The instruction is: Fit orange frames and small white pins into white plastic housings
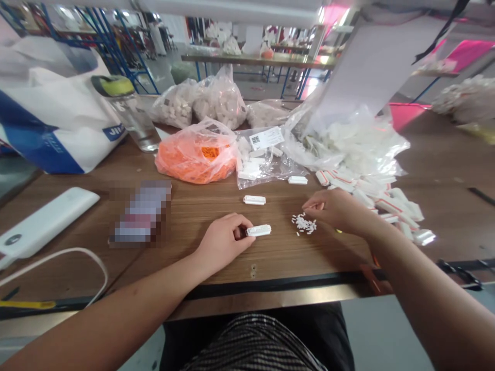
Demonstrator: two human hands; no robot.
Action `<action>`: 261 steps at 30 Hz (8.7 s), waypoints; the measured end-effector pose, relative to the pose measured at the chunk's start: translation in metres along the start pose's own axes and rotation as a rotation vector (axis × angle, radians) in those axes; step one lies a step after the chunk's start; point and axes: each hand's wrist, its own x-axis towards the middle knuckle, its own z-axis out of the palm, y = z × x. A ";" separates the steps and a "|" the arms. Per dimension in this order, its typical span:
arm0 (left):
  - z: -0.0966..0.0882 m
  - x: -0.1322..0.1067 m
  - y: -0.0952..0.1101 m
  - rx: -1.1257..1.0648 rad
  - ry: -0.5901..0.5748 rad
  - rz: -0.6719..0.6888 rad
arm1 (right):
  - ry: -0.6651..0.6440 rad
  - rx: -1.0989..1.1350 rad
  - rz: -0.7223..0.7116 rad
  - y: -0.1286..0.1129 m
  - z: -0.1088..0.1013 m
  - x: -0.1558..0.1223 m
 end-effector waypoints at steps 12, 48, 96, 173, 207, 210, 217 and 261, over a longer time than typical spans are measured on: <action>-0.001 -0.001 0.001 -0.013 -0.002 0.023 | -0.042 -0.177 -0.071 0.015 0.015 0.005; -0.002 -0.001 0.004 -0.003 0.002 0.029 | -0.256 0.621 -0.103 -0.060 0.053 0.017; -0.001 0.000 0.000 -0.005 -0.001 0.018 | -0.114 -0.274 0.256 0.011 0.004 -0.016; 0.001 0.000 0.001 -0.026 0.006 -0.004 | 0.038 0.099 -0.238 -0.058 0.019 -0.005; -0.003 -0.001 0.000 -0.002 -0.009 0.031 | -0.086 0.039 0.142 0.025 0.011 0.000; -0.002 -0.001 0.001 -0.004 -0.003 0.029 | -0.094 -0.042 0.133 0.023 0.009 0.001; 0.000 0.000 0.001 -0.020 0.006 0.023 | -0.022 0.282 0.036 -0.019 0.013 0.001; 0.000 0.001 0.000 -0.006 0.002 0.006 | -0.041 0.075 0.006 -0.007 0.009 0.002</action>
